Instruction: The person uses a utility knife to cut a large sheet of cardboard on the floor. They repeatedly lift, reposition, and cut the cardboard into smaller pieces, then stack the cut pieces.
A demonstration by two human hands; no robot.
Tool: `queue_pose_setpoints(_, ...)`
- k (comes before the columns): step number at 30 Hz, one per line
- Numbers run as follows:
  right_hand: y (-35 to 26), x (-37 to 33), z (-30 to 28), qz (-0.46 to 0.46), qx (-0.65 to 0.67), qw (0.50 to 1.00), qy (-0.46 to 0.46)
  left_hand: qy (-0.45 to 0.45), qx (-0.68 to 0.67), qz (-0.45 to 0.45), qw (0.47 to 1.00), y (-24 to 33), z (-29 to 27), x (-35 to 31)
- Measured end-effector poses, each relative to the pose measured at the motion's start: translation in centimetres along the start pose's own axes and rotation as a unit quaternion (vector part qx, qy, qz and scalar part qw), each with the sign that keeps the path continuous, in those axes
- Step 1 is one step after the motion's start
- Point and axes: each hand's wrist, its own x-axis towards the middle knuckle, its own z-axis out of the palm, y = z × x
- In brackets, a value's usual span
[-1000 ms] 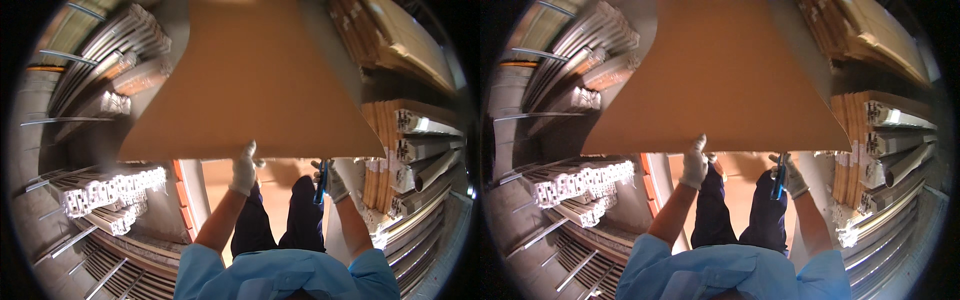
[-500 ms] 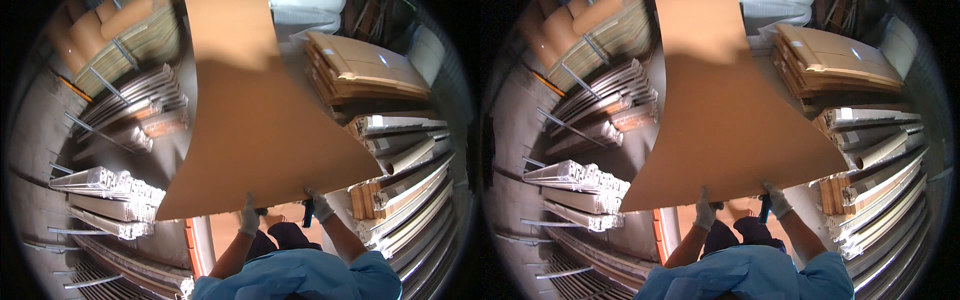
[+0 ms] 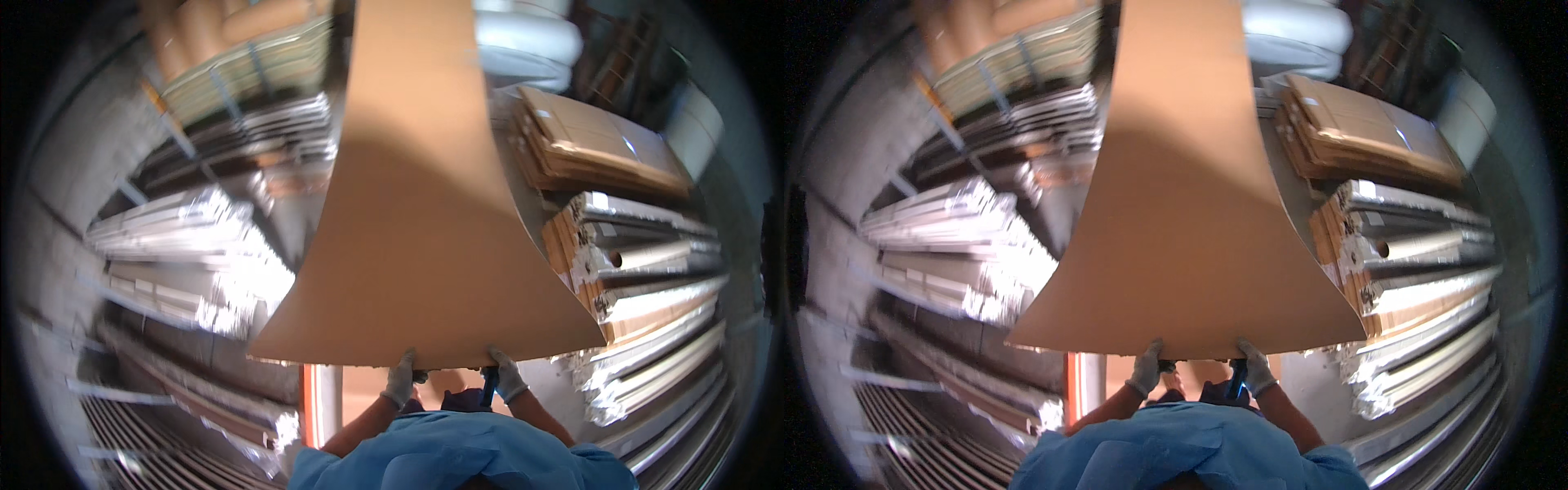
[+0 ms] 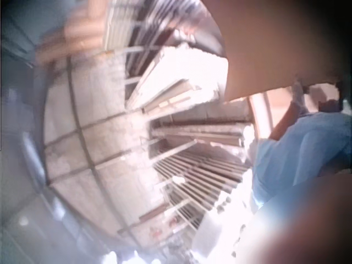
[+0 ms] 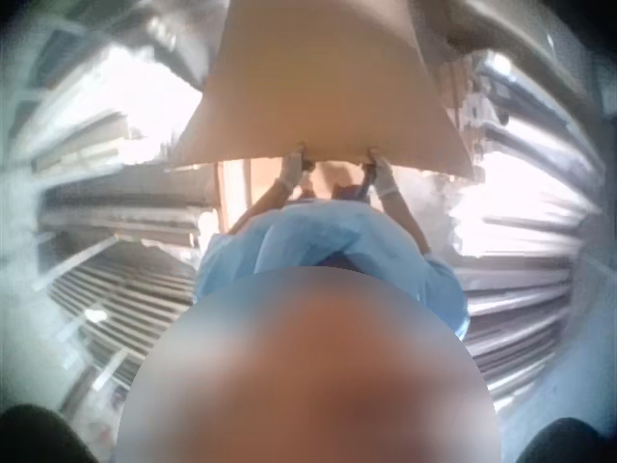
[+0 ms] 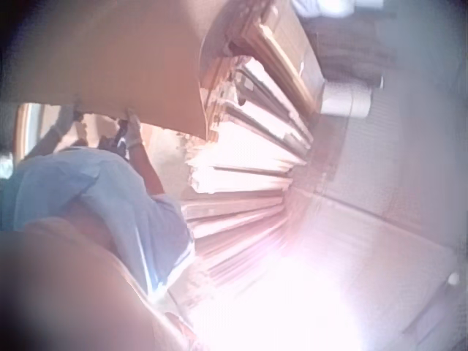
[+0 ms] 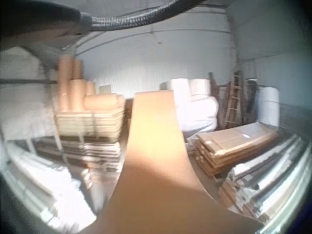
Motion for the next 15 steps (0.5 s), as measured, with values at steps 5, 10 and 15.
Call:
queue_pose_setpoints(5, 3.5, -6.3, -4.0, 0.015, -0.041, 0.998, -0.034, 0.024, 0.019, 0.013, 0.999, -4.2, -0.9, -7.6)
queue_pose_setpoints(10, 6.0, -11.3, -8.9, -0.004, -0.026, 0.995, -0.099, 0.043, 0.023, 0.079, 0.996, -8.2, 0.3, -14.2)
queue_pose_setpoints(15, 8.2, -18.3, -13.8, -0.025, -0.013, 0.997, -0.066, 0.047, 0.002, 0.049, 0.998, -12.7, 1.2, -22.4)
